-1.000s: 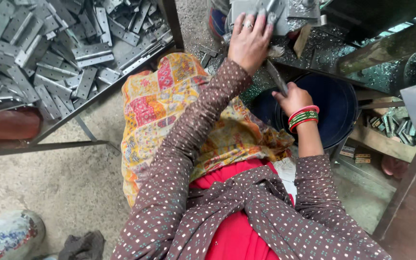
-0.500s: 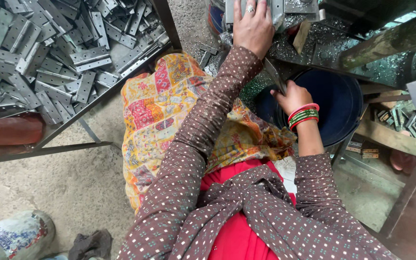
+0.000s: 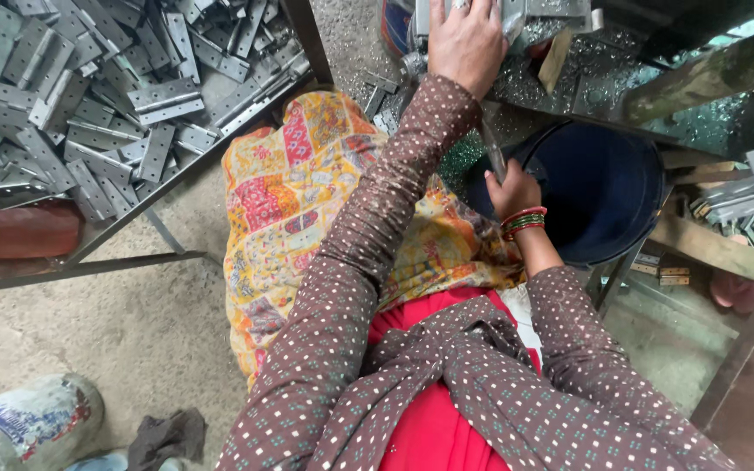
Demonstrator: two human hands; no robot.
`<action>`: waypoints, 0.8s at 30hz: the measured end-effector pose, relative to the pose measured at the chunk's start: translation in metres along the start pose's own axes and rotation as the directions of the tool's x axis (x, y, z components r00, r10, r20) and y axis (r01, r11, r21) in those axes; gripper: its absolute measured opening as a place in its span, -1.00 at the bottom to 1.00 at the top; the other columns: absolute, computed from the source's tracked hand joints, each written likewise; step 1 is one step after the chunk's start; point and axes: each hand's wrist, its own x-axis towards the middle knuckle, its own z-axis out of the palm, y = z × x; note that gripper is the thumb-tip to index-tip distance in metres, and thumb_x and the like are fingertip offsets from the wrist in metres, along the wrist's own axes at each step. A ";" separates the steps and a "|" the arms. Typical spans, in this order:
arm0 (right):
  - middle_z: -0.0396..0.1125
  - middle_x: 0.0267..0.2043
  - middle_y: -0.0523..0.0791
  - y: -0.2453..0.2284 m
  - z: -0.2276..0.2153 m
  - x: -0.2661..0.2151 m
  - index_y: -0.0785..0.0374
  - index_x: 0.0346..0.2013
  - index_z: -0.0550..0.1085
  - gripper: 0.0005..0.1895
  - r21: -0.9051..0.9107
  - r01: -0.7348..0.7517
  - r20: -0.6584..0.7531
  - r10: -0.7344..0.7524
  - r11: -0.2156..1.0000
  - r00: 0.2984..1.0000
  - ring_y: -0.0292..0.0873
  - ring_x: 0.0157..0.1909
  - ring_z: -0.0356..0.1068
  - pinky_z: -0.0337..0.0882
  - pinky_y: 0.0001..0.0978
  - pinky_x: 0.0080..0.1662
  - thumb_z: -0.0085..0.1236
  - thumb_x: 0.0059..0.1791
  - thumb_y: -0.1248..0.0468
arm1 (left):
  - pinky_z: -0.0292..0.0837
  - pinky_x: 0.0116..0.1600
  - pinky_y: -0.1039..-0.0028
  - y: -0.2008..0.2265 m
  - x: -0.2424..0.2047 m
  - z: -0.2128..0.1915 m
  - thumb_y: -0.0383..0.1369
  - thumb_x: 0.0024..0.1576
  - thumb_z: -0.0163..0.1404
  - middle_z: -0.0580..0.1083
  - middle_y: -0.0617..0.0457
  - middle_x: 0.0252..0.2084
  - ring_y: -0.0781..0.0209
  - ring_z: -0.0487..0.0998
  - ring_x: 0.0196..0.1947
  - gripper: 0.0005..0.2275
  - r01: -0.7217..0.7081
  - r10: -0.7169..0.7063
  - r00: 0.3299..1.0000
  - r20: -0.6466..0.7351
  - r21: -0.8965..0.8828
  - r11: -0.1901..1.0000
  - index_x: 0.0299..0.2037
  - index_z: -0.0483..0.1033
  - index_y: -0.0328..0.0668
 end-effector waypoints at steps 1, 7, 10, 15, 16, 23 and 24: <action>0.47 -0.37 0.14 -0.002 -0.006 0.004 0.28 -0.24 0.45 -0.61 0.066 -0.028 0.050 0.025 0.997 0.998 0.26 -0.28 0.48 0.43 0.09 -0.21 0.19 0.02 -0.03 | -0.01 0.42 -0.14 0.000 -0.001 -0.002 -0.24 0.15 0.07 0.45 -0.02 0.07 0.06 0.40 0.16 -0.67 -0.004 0.008 0.997 -0.081 0.047 0.999 0.05 0.55 -0.26; 0.46 -0.33 0.19 -0.025 -0.092 0.026 0.32 -0.20 0.47 -0.48 -0.073 -0.042 0.248 0.059 0.996 0.967 0.30 -0.24 0.48 0.44 0.09 -0.18 0.25 -0.03 -0.12 | 0.33 0.08 0.07 -0.003 0.014 0.004 -0.29 -0.01 0.06 0.55 0.05 -0.24 0.14 0.56 -0.17 -0.82 0.004 0.032 0.936 -0.349 0.103 0.995 -0.31 0.61 -0.17; 0.45 -0.34 0.21 -0.031 -0.097 0.022 0.33 -0.19 0.45 -0.46 -0.129 -0.066 0.249 0.097 0.989 0.964 0.32 -0.24 0.47 0.44 0.13 -0.18 0.23 -0.01 -0.14 | 0.42 -0.26 0.28 -0.004 0.033 0.021 -0.35 0.15 0.05 0.51 0.07 -0.53 0.23 0.50 -0.52 -0.88 0.041 -0.034 0.992 -0.121 0.060 0.997 -0.37 0.62 -0.15; 0.44 -0.35 0.21 -0.016 -0.034 0.003 0.33 -0.21 0.45 -0.55 -0.001 -0.027 0.056 0.027 1.000 0.998 0.32 -0.26 0.47 0.46 0.12 -0.19 0.17 0.06 -0.06 | 0.43 -0.30 0.30 -0.010 0.043 0.033 -0.37 0.01 0.07 0.49 0.08 -0.61 0.22 0.50 -0.57 -0.91 0.028 -0.003 0.963 -0.269 0.089 0.996 -0.48 0.62 -0.09; 0.45 -0.35 0.21 -0.010 -0.023 0.002 0.33 -0.23 0.45 -0.56 -0.037 -0.014 0.029 0.015 0.999 0.999 0.32 -0.27 0.47 0.45 0.12 -0.20 0.17 0.06 -0.05 | 0.42 -0.30 0.29 -0.011 0.040 0.031 -0.37 0.01 0.08 0.50 0.06 -0.59 0.19 0.51 -0.55 -0.92 0.005 0.009 0.957 -0.288 0.050 0.999 -0.47 0.62 -0.09; 0.46 -0.33 0.18 -0.005 -0.044 0.022 0.29 -0.30 0.48 -0.52 -0.024 -0.006 0.166 0.010 1.000 0.986 0.29 -0.26 0.48 0.44 0.11 -0.19 0.24 -0.05 -0.12 | 0.50 -0.18 0.21 -0.010 0.033 0.025 -0.37 -0.11 0.04 0.54 0.06 -0.49 0.18 0.59 -0.42 -0.90 -0.032 0.113 0.823 -0.557 0.153 0.988 -0.47 0.61 -0.15; 0.46 -0.33 0.18 -0.009 -0.057 0.025 0.29 -0.25 0.47 -0.50 -0.063 -0.033 0.199 0.045 0.998 0.979 0.30 -0.26 0.48 0.44 0.12 -0.20 0.23 -0.04 -0.13 | 0.52 -0.16 0.22 -0.014 0.035 0.031 -0.37 -0.12 0.02 0.56 0.08 -0.45 0.22 0.60 -0.39 -0.88 -0.022 0.124 0.819 -0.560 0.187 0.982 -0.45 0.61 -0.15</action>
